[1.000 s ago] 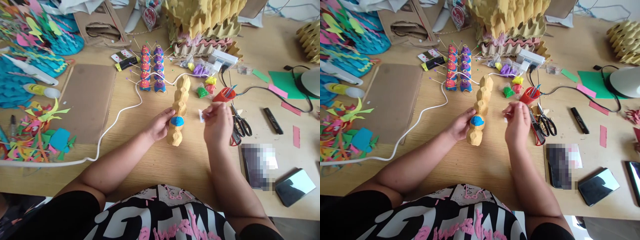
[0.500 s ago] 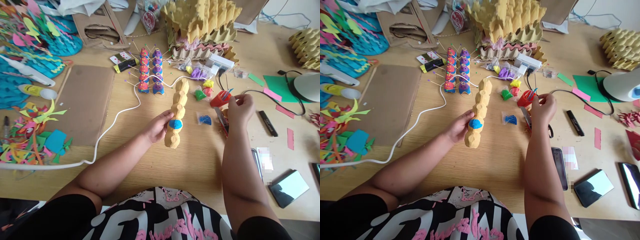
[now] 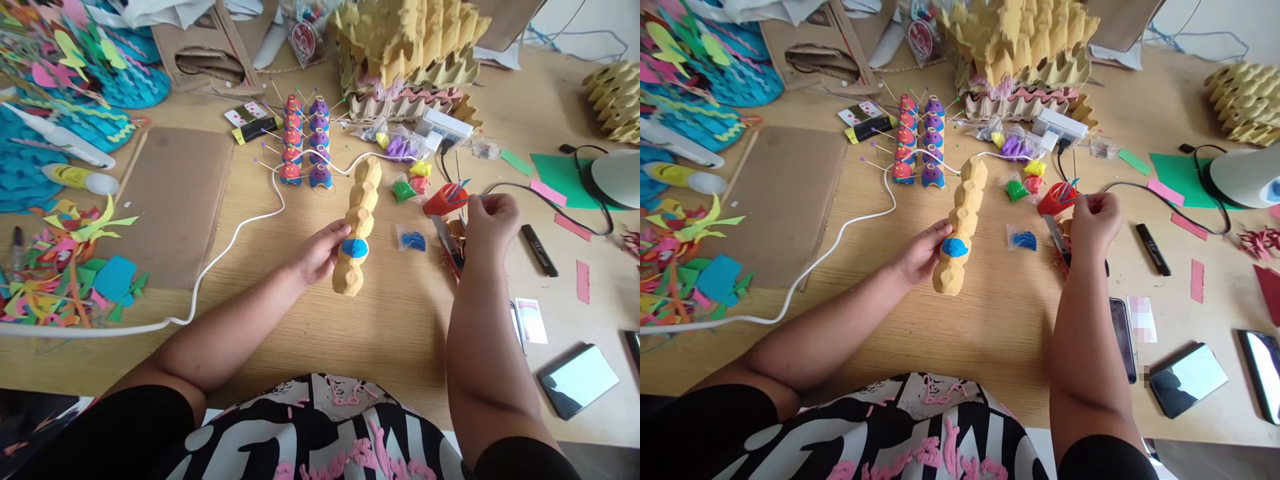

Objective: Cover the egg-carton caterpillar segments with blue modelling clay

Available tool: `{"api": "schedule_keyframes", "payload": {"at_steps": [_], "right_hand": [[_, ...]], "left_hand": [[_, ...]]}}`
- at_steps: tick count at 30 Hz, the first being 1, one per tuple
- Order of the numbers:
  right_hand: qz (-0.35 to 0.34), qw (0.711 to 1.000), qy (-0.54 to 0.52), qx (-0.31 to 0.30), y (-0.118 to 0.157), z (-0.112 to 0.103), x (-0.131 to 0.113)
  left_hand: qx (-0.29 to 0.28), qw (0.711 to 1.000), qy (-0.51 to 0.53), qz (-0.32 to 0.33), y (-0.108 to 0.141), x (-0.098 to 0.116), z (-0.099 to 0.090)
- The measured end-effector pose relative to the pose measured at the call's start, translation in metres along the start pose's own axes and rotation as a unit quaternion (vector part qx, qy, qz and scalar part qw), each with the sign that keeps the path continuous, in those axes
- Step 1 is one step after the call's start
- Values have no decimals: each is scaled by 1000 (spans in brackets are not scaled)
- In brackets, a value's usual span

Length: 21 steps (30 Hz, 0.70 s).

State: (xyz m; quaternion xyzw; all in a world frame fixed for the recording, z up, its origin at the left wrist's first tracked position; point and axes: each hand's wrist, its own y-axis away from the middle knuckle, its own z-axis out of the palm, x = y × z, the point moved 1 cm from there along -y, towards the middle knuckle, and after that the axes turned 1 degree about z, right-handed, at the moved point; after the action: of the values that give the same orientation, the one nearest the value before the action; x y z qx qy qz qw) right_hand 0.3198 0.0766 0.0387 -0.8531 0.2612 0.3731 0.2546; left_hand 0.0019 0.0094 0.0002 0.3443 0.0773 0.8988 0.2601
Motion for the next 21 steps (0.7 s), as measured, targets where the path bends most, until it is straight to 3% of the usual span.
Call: {"api": "schedule_keyframes", "payload": {"at_steps": [3,5,7,8,12,16,18,21], "right_hand": [[-58,995,-38,77,2,-15,-22],[-146,976,-115,109,11,-24,-38],[-211,946,-235,70,27,-25,-50],[-207,932,-294,34,39,-22,-54],[-55,880,-439,-174,92,12,-53],[146,774,-509,-349,134,42,-37],[179,740,-520,-388,144,47,-33],[141,749,-521,-384,151,48,-33]], "left_hand": [[9,1000,14,-15,0,0,1],[19,999,22,-25,0,0,2],[30,999,29,-29,0,0,4],[33,999,31,-30,0,1,4],[27,999,31,-33,1,0,7],[33,999,31,-27,1,-2,5],[37,998,44,-29,0,-2,4],[41,997,60,-37,0,-2,4]]}}
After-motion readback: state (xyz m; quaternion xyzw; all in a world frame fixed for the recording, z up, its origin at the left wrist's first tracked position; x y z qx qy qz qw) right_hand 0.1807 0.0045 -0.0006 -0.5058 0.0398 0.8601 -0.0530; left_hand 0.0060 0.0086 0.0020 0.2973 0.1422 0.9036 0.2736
